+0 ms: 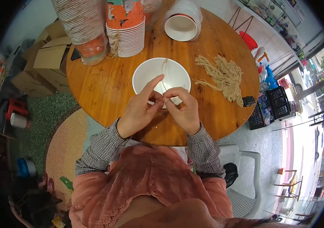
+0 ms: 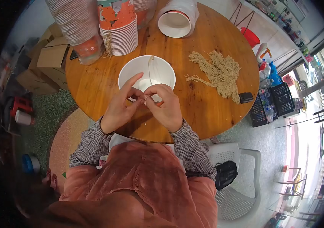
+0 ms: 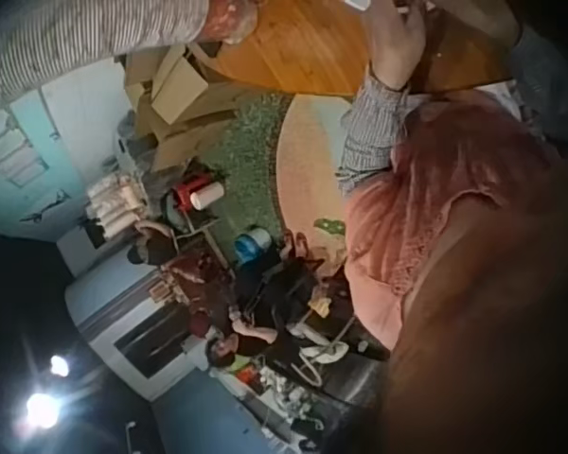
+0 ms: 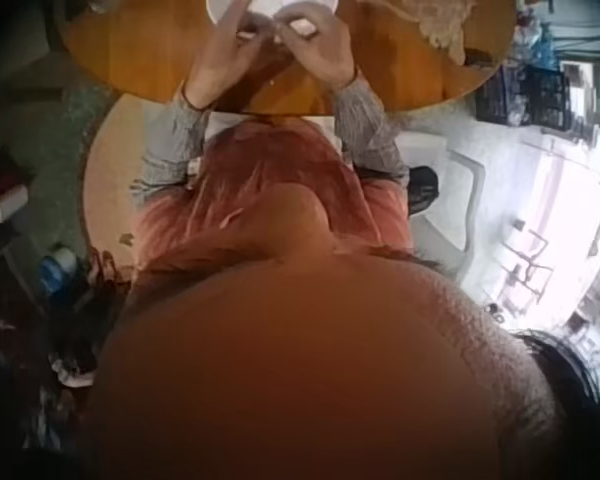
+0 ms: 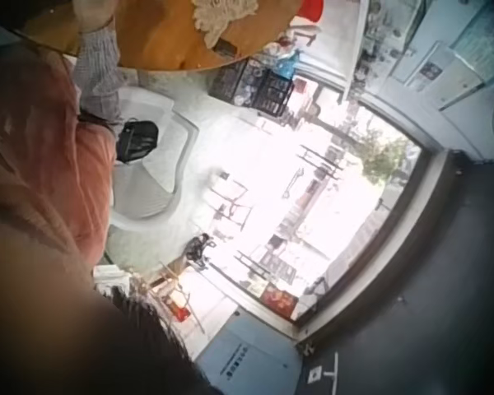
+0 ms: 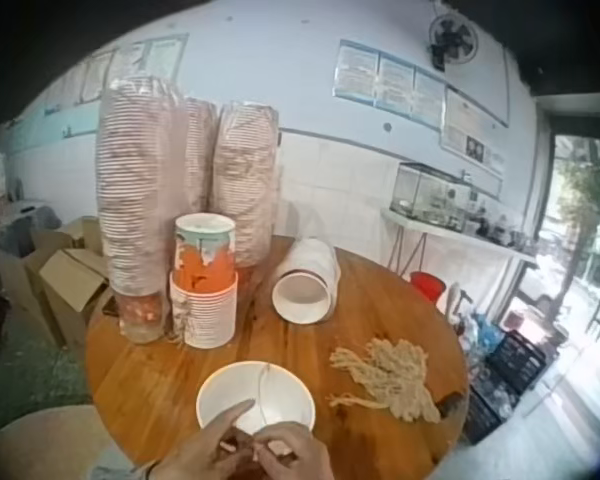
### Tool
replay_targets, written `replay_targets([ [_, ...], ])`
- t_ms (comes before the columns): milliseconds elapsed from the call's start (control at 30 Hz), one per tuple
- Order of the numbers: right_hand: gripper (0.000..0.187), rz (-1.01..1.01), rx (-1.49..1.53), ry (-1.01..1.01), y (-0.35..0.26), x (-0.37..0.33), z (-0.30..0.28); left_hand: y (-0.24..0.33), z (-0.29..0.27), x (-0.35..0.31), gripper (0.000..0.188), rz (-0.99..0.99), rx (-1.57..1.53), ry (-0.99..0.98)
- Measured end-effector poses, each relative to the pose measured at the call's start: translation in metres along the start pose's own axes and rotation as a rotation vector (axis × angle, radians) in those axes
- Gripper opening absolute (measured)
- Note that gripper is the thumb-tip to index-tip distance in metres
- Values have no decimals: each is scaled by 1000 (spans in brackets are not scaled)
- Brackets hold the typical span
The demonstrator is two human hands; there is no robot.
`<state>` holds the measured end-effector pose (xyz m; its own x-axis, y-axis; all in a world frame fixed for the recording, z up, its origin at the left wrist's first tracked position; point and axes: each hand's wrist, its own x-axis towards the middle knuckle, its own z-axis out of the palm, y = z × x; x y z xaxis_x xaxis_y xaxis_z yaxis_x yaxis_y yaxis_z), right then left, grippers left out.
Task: Manually attaching strings to paper buckets to form handles for packaging.
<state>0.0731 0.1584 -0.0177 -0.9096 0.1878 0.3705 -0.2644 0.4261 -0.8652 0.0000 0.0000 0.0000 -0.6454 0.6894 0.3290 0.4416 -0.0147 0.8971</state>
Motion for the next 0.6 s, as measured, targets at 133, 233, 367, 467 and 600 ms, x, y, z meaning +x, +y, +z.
replay_targets([
  [133, 9, 97, 178, 66, -5, -1, 3, 2, 1, -1, 41, -10, 68, 7],
  [233, 7, 77, 159, 97, -4, -1, 1, 0, 3, -3, 22, 2, 130, 54],
  [367, 4, 79, 68, 75, -6, 1, -4, 0, -1, -5, 10, 119, 377, 94],
  [467, 9, 89, 51, 63, -2, 4, -6, 4, 0, -6, 11, 54, 326, 30],
  [600, 4, 71, 23, -8, -2, 8, -11, -6, 4, -3, 10, 111, 398, 59],
])
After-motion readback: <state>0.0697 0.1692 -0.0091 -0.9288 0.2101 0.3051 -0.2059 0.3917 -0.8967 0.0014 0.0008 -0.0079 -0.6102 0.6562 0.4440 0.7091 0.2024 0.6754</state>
